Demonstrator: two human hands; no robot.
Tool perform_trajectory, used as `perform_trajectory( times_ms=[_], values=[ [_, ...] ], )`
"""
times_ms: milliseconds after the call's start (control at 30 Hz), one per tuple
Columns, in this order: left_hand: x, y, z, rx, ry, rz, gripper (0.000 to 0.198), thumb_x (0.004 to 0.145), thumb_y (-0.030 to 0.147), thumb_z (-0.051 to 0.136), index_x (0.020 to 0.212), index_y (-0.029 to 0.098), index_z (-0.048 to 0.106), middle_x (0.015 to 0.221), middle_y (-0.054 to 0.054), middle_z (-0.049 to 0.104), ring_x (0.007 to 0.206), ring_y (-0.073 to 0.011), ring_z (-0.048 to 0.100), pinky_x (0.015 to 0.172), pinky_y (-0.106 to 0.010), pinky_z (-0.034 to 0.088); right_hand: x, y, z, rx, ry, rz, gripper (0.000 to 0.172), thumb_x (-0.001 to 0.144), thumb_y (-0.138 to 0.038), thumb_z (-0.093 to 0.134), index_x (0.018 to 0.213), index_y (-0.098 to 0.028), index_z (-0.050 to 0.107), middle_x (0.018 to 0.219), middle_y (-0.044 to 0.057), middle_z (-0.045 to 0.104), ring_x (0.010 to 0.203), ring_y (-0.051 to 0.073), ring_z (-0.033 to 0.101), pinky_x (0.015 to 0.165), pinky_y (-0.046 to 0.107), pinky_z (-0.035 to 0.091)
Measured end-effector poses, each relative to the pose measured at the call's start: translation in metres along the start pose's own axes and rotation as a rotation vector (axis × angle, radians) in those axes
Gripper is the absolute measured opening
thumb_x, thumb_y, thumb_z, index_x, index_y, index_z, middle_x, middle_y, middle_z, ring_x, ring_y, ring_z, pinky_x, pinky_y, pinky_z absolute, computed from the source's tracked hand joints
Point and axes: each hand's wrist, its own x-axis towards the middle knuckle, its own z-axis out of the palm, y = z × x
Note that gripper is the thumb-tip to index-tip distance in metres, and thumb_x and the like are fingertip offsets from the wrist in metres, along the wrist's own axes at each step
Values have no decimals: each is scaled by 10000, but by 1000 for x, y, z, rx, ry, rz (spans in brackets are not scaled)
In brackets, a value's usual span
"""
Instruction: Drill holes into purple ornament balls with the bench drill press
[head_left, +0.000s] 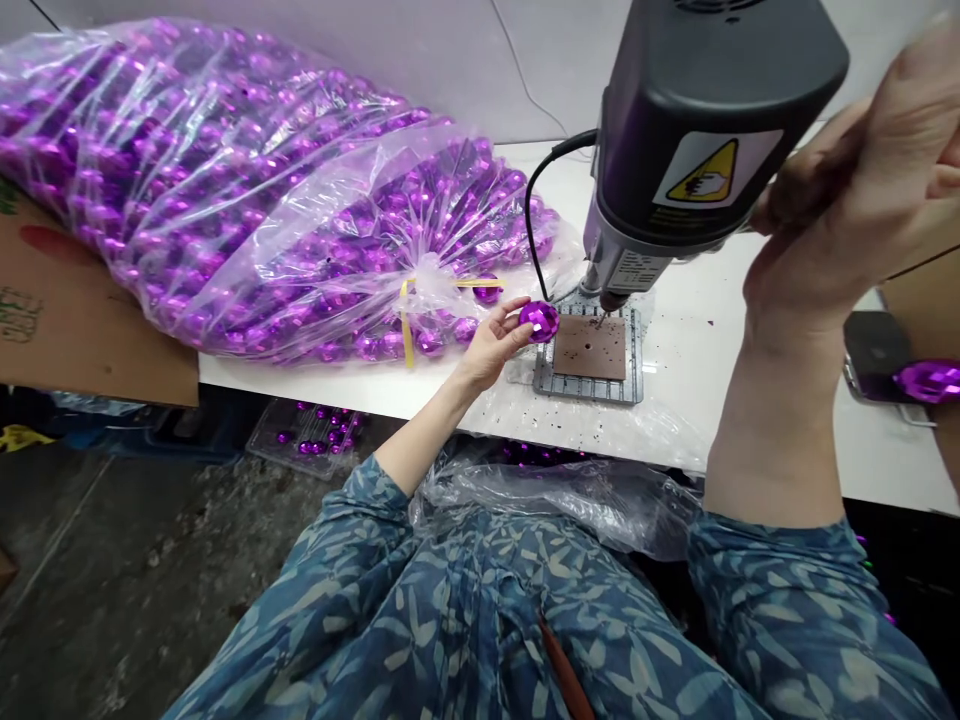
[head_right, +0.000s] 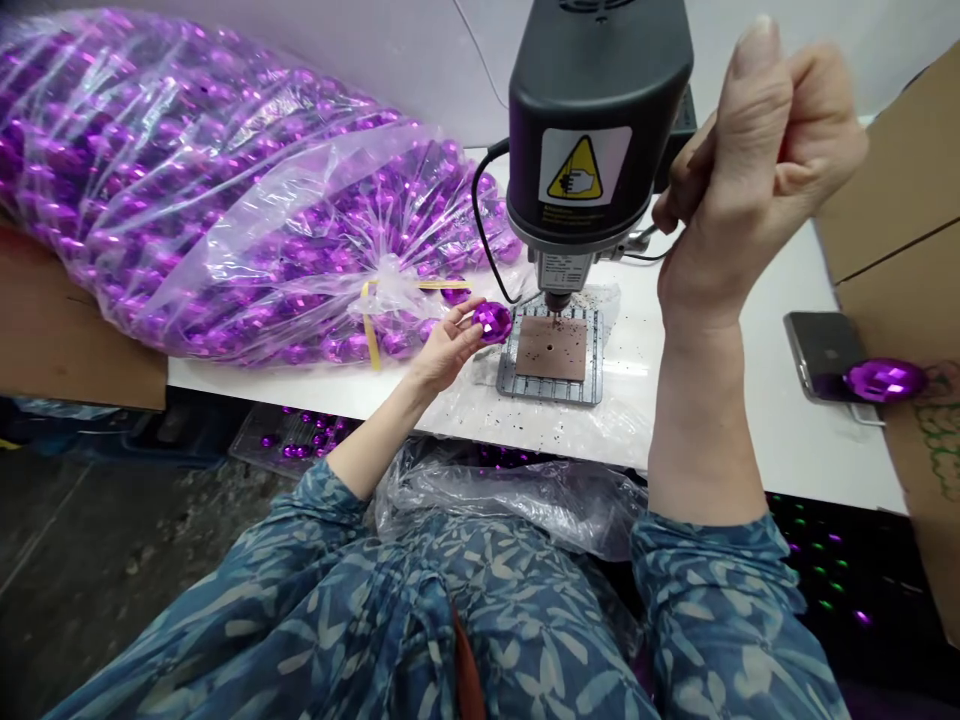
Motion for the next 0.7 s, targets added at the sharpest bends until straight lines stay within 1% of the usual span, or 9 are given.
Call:
perform_trajectory(
  times_ms=[67, 133, 200, 267, 367, 433, 533, 700],
  values=[
    [1, -18, 10, 69, -59, 39, 716, 797, 581, 979, 1361, 251, 685, 1315, -110, 820, 1300, -294, 770, 1231, -519, 560, 0, -3, 3, 33, -3, -48, 728, 712, -852, 633, 702, -228, 258, 487, -83, 274, 401, 40, 313, 422, 287, 226],
    [9, -34, 18, 147, -78, 79, 716, 824, 637, 943, 1356, 241, 672, 1369, -127, 804, 1353, -304, 748, 1252, -522, 544, -1, -5, 4, 24, -5, -43, 755, 712, -856, 616, 708, -222, 205, 487, -87, 304, 395, 32, 324, 412, 272, 224],
    [20, -45, 24, 237, -72, 109, 685, 868, 642, 904, 1364, 244, 649, 1446, -137, 769, 1403, -303, 719, 1264, -515, 539, -2, -6, 4, 9, 6, -32, 767, 709, -863, 605, 715, -221, 184, 493, -86, 305, 400, 29, 332, 398, 261, 207],
    [30, -53, 28, 328, -70, 126, 637, 912, 613, 872, 1371, 247, 624, 1477, -140, 748, 1413, -300, 708, 1261, -515, 543, -3, -5, 3, 2, 7, -27, 773, 712, -873, 593, 719, -222, 175, 496, -83, 295, 403, 26, 327, 392, 255, 201],
    [41, -59, 33, 414, -91, 140, 548, 966, 565, 825, 1356, 250, 605, 1446, -141, 750, 1376, -298, 718, 1245, -526, 553, -4, -4, 2, -24, 11, -25, 787, 710, -904, 566, 721, -218, 180, 499, -80, 295, 407, 31, 324, 399, 259, 227],
    [44, -62, 36, 437, -103, 148, 514, 983, 549, 807, 1349, 253, 599, 1439, -140, 745, 1368, -298, 716, 1244, -533, 553, -4, -3, 2, -11, 12, -21, 772, 713, -894, 588, 720, -223, 206, 505, -78, 314, 416, 40, 338, 401, 269, 239],
    [44, -63, 40, 437, -109, 158, 535, 980, 568, 808, 1348, 242, 594, 1451, -146, 732, 1374, -303, 711, 1244, -537, 553, -4, -4, 2, 22, 7, -15, 746, 716, -860, 613, 720, -225, 223, 510, -79, 317, 424, 33, 339, 406, 260, 238],
    [44, -63, 44, 451, -125, 166, 587, 949, 618, 831, 1335, 231, 620, 1472, -157, 706, 1379, -313, 707, 1230, -515, 558, -4, -6, 2, -18, -4, -15, 737, 722, -866, 564, 718, -218, 213, 501, -84, 334, 405, 14, 320, 401, 246, 225]
  ],
)
